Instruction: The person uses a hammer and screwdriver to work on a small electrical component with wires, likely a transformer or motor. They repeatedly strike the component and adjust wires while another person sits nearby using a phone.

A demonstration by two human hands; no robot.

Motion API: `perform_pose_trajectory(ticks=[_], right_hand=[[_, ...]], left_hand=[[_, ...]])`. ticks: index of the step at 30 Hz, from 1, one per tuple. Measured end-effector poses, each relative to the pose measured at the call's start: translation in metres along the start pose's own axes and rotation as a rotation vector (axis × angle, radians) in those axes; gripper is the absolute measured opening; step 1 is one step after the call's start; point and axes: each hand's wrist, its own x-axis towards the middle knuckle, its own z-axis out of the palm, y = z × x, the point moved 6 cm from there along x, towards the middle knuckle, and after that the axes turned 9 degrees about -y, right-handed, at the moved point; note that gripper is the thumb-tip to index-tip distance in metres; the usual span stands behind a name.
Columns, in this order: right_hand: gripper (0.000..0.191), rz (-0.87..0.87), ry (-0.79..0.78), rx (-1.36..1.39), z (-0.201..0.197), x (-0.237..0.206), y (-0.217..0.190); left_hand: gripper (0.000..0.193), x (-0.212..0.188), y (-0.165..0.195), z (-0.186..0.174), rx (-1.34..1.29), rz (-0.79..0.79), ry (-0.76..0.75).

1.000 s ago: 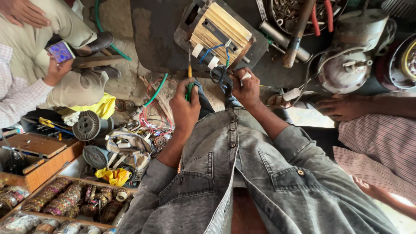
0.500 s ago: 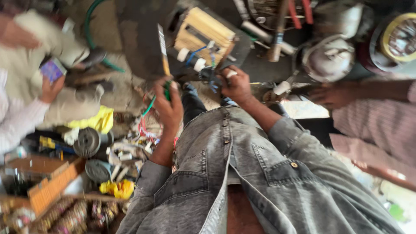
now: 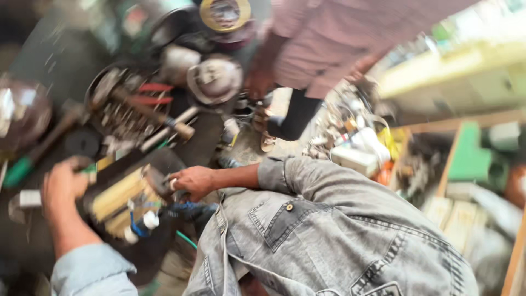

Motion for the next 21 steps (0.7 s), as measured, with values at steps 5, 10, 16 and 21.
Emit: perform_pose_trajectory(ticks=[5,10,16,21], right_hand=[[0.048,0.333,0.224,0.072,-0.134,-0.037,-0.034],[0.045,0.1,0.186,0.91,-0.248,-0.106,-0.057],[0.052,0.228,0.631,0.44,-0.257,-0.129,-0.062],[0.038,0.393,0.261,0.072,-0.171,-0.131,0.008]], left_hand=[[0.041,0.026,-0.031,0.033,0.129,-0.101,-0.06],[0.05,0.015,-0.041,0.019,-0.165,-0.03,0.128],[0.04,-0.04,-0.072,0.038,-0.613,0.031,0.278],[0.051,-0.083,-0.08,0.088,-1.002,-0.121,0.354]])
